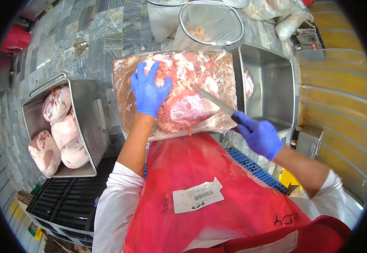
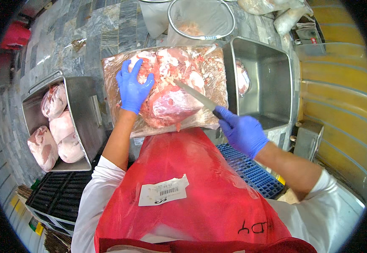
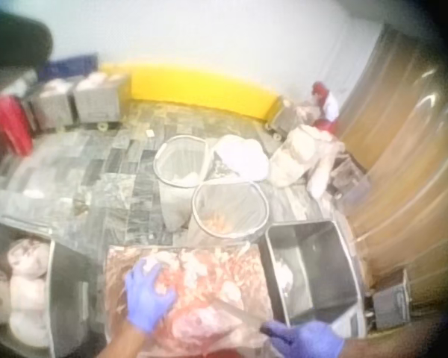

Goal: The person uses a knife to trim fat and connective tissue from a large piece of raw meat on a cutting board. They repeatedly cut and remove sections of fat, placing them aside while continuing to work on the main piece.

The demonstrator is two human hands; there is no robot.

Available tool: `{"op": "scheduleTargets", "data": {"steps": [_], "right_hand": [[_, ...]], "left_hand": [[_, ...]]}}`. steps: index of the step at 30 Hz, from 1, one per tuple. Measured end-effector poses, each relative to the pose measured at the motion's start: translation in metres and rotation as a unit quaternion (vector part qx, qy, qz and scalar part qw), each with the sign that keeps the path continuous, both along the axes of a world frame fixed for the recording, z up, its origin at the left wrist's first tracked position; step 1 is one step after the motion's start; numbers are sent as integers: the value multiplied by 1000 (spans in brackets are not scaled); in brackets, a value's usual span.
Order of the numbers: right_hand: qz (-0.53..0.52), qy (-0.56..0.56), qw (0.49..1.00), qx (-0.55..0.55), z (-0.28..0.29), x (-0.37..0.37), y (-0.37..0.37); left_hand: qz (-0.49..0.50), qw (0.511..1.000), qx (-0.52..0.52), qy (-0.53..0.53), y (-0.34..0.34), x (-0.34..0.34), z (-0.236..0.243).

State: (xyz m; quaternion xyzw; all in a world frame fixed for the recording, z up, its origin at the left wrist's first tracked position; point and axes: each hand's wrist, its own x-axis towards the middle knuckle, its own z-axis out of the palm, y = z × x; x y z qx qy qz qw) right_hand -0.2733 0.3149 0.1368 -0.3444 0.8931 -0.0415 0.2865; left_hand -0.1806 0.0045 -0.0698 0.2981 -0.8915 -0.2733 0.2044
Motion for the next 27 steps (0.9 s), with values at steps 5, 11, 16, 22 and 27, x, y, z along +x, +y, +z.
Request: {"op": "scheduleTargets", "data": {"steps": [5,11,16,22,27], "right_hand": [[-36,39,995,-87,-61,27,25],[-161,-173,924,-299,-133,31,79],[-318,-369,837,-248,-120,31,81],[-106,-139,969,-172,-53,-4,83],[21,-138,989,-54,2,-68,41]], "left_hand": [[11,999,-18,46,1,-2,-10],[19,999,6,29,1,-3,-13],[26,998,13,57,-1,1,-28],[13,1000,3,28,0,-1,-21],[11,998,15,60,-6,1,-33]]}}
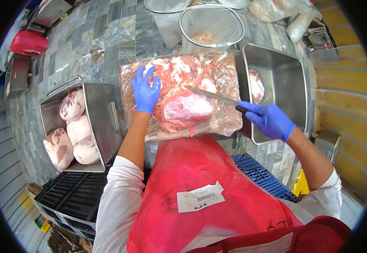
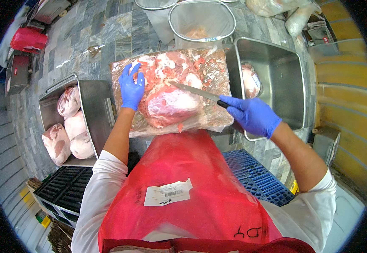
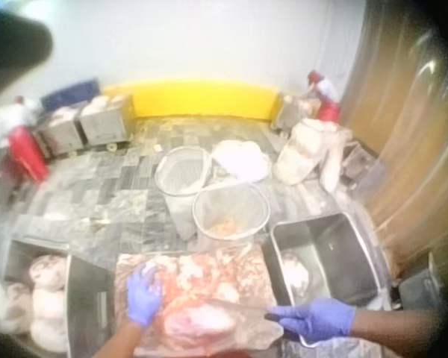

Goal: The person uses a knife to trim fat and connective tissue from a large piece of raw meat on a cutting board. They repeatedly cut and remove sections of fat, placing them aside while continuing to work on the main piece.

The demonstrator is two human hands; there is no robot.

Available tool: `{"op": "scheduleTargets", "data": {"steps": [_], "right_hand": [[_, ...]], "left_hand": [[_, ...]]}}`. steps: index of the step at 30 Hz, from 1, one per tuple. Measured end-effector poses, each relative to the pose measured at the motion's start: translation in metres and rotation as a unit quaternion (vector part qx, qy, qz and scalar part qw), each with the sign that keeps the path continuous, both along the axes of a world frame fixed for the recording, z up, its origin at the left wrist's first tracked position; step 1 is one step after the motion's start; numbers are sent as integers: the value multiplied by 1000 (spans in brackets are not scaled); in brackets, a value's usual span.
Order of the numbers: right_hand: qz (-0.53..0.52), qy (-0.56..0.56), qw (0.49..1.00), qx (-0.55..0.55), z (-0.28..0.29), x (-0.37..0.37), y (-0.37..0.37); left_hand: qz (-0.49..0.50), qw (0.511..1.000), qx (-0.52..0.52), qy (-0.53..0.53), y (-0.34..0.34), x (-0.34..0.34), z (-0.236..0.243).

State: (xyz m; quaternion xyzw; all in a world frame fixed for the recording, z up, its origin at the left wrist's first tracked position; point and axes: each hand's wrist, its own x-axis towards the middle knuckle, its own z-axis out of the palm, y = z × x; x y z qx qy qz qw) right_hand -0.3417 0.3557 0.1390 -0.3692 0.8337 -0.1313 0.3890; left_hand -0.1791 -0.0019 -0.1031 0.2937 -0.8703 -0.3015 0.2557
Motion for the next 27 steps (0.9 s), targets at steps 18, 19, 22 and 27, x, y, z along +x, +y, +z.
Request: {"op": "scheduleTargets", "data": {"steps": [18,19,22,27], "right_hand": [[-45,230,969,-71,-144,86,30],[-71,196,969,-135,-153,91,32],[-181,38,925,-332,-183,109,39],[-366,-207,882,-211,-171,113,55]], "left_hand": [[16,1000,13,-6,3,-9,9],[14,1000,6,-9,3,-10,9],[5,999,33,17,-5,-13,-3],[-2,998,57,13,-9,-9,-7]]}}
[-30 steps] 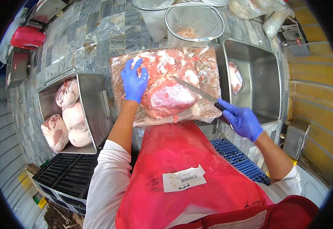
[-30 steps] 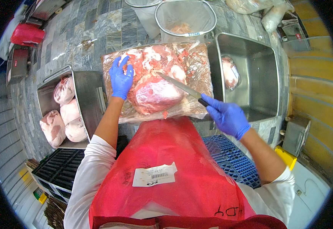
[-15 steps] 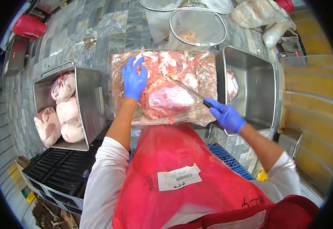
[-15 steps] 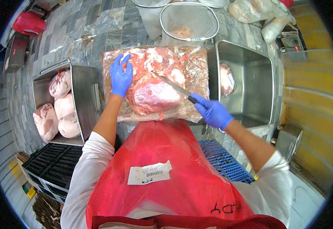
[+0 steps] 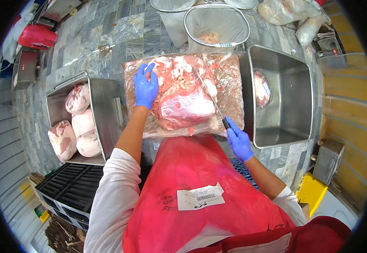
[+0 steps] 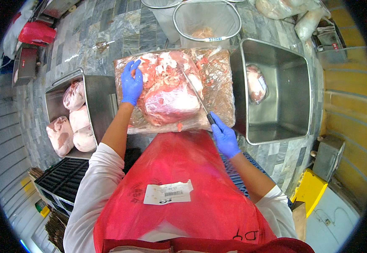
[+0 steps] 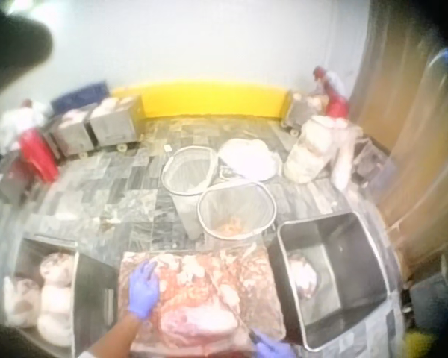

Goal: The person uses a knife to trim fat and connective tissue from a large piece of raw meat on a cutting board. They repeatedly cut and remove sections of fat, placing them aside while continuing to work on the main piece.

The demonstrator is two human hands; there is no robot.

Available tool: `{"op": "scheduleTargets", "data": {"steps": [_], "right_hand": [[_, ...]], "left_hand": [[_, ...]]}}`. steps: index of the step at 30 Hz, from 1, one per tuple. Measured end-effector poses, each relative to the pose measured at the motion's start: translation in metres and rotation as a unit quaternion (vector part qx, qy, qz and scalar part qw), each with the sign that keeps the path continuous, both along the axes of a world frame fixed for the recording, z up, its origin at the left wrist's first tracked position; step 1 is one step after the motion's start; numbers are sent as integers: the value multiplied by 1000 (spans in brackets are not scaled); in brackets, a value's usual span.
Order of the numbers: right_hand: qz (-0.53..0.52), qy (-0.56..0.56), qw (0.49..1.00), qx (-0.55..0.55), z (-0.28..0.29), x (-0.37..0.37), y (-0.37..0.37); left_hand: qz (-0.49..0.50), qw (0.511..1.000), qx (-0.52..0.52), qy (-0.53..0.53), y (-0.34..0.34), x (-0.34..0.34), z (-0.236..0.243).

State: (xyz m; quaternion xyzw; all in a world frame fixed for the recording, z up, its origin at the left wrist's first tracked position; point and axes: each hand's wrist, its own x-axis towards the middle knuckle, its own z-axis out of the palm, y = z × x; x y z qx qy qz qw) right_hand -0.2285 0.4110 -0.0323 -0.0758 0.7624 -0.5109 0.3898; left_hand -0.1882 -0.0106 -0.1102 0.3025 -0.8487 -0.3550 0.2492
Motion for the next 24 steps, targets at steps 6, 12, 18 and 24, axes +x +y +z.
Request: {"op": "scheduleTargets", "data": {"steps": [6,12,18,24], "right_hand": [[130,208,968,53,57,-28,11],[241,330,894,186,121,-58,7],[237,299,906,186,134,-56,9],[257,224,934,104,142,-85,-3]], "left_hand": [[-62,974,-139,-168,12,0,42],[-81,944,-144,-284,52,-22,84],[-95,944,-132,-287,33,-23,66],[-87,958,-160,-222,27,-17,51]]}}
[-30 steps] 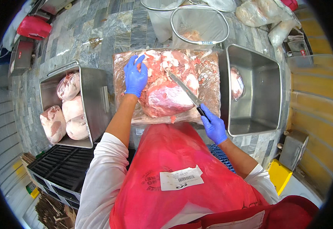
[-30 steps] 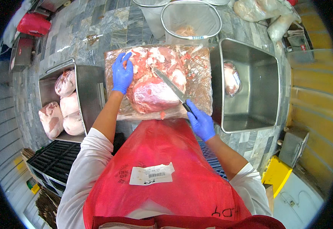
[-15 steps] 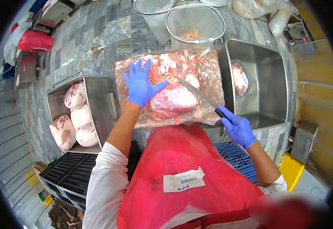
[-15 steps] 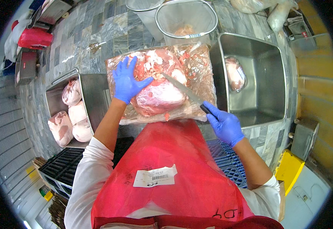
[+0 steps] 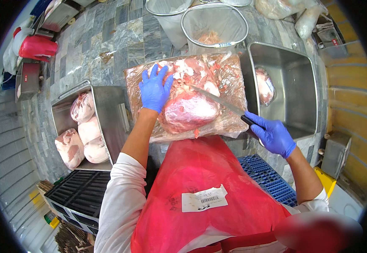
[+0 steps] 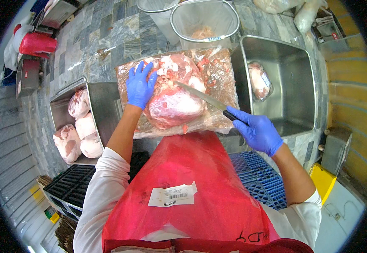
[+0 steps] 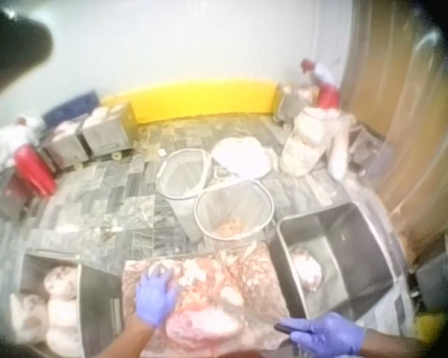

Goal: The person uses a knife to trim fat and connective tissue from a large piece of raw meat on a cutting board. They repeatedly cut and remove sections of fat, placing them aside while continuing to work on the main piece.

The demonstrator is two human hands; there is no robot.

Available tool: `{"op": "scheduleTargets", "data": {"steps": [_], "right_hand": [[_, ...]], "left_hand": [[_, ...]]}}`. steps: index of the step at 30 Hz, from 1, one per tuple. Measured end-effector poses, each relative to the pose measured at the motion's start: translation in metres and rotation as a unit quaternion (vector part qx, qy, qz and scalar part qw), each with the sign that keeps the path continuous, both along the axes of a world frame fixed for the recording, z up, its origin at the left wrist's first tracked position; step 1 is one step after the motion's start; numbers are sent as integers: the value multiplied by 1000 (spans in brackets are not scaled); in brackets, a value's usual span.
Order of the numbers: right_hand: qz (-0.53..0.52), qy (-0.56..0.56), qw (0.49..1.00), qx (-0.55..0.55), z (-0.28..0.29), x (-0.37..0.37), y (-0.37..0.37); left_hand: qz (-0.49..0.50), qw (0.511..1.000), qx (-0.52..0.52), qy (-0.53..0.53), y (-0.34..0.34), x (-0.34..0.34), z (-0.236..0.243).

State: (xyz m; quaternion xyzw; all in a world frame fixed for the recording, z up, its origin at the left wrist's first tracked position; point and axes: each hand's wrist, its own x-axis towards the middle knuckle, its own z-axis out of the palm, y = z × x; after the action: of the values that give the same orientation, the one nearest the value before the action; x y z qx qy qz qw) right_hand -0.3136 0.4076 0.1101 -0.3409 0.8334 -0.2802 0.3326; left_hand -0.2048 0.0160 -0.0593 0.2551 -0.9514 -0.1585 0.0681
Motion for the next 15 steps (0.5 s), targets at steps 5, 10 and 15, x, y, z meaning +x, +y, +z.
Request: {"op": "scheduleTargets", "data": {"steps": [5,10,15], "right_hand": [[87,-78,993,8,-18,-53,-32],[157,30,984,74,-41,-70,-46],[205,115,972,24,-55,-66,-21]], "left_hand": [[-5,990,65,125,-21,0,-27],[-20,974,91,206,-31,1,-39],[-22,972,104,207,-31,0,-31]]}}
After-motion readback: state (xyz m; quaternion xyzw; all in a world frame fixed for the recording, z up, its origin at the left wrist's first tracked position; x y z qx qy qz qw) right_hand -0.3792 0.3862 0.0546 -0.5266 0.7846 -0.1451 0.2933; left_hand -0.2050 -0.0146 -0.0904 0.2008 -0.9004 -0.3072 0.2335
